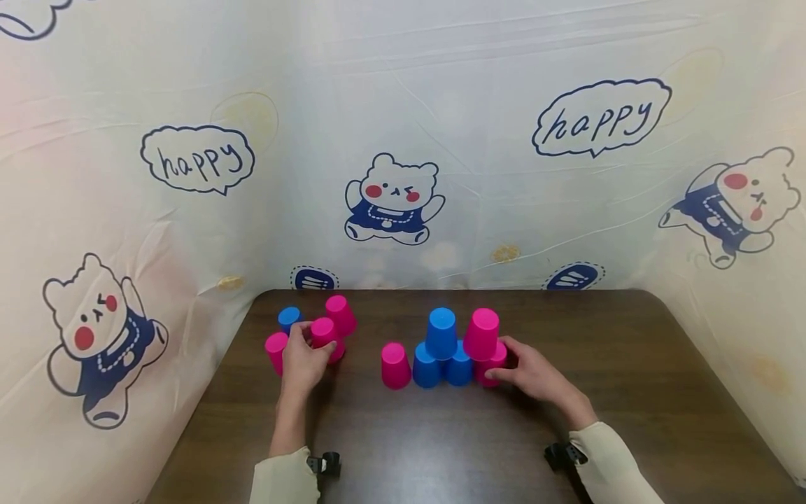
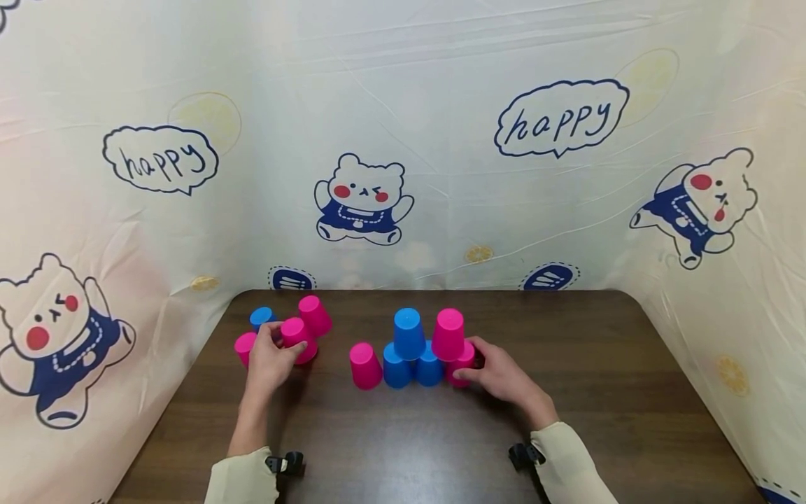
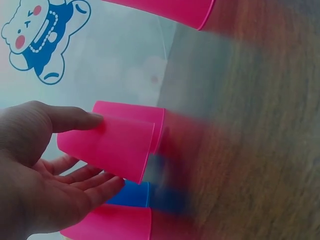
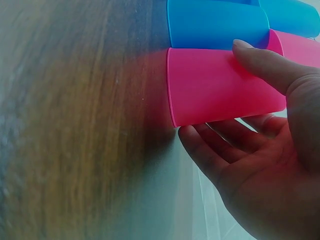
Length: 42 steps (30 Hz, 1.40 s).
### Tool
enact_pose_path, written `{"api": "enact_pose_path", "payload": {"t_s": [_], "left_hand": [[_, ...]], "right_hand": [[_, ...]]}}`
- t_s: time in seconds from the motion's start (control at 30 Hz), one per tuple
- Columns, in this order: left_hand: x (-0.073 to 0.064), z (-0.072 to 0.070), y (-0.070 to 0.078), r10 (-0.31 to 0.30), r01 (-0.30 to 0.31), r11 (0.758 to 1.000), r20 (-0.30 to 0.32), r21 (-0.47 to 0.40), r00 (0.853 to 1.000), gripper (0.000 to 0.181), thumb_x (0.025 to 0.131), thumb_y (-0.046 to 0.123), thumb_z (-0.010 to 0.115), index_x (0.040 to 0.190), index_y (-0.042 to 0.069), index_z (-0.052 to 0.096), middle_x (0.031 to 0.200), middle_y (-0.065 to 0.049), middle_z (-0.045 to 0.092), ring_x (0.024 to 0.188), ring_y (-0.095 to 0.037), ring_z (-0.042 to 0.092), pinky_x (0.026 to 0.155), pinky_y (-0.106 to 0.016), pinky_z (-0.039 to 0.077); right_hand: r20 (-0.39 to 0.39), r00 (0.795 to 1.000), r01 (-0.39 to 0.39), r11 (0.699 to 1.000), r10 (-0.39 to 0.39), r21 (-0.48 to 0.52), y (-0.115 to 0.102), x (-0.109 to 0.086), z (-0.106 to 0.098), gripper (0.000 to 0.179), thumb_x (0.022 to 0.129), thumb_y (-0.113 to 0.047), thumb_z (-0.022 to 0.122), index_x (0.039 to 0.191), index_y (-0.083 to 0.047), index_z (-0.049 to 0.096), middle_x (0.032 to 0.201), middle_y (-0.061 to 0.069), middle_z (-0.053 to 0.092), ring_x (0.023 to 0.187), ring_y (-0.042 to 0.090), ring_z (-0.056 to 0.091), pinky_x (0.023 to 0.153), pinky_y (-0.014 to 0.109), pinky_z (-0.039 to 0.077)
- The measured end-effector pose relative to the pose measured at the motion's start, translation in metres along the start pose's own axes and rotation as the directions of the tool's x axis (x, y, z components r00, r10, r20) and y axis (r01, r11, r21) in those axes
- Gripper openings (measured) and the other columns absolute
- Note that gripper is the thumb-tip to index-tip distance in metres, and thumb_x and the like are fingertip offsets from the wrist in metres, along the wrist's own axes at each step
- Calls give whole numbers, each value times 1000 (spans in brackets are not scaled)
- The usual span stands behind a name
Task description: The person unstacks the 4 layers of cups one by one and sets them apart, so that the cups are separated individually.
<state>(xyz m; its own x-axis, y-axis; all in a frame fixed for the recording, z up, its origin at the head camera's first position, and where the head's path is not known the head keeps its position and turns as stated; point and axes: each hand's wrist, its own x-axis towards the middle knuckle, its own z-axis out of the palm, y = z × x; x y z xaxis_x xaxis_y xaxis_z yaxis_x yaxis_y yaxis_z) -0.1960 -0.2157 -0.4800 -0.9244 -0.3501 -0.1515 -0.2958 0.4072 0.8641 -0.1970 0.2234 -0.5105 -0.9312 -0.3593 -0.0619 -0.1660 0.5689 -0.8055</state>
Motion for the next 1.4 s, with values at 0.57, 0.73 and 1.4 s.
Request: {"api": "enact_pose_path", "payload": {"t_s": [0.57, 0.73, 1.4], "left_hand": [[2, 3, -7, -12, 12, 999, -5, 39, 1000, 69, 97, 4, 72, 153, 0, 31, 157, -31, 42, 145, -51, 41, 115, -67, 42], [2, 2, -8, -2, 2, 999, 7, 35, 1000, 70, 98, 4, 71, 154, -1, 29, 156, -31, 41, 144, -52, 41, 115, -68, 41], [-7, 4, 7, 101, -96, 994, -91, 53, 991, 84, 91, -1, 76, 159, 2, 28, 158, -29, 41, 145, -48, 41, 117, -66, 40]], "right_hand": [[-9, 1000, 26, 1000, -26, 3, 1, 0, 0, 57, 91, -34, 83, 140, -17, 59, 121, 0, 69, 109, 22, 63, 93, 39, 56], [-4, 999, 32, 999, -32, 12, 2, 1, 2, 57, 92, -35, 82, 140, -17, 59, 122, 0, 69, 109, 22, 63, 93, 39, 56], [-10, 1000, 23, 1000, -23, 12, 2, 0, 2, 55, 92, -34, 83, 138, -17, 60, 118, -1, 69, 107, 22, 63, 92, 40, 56]]}}
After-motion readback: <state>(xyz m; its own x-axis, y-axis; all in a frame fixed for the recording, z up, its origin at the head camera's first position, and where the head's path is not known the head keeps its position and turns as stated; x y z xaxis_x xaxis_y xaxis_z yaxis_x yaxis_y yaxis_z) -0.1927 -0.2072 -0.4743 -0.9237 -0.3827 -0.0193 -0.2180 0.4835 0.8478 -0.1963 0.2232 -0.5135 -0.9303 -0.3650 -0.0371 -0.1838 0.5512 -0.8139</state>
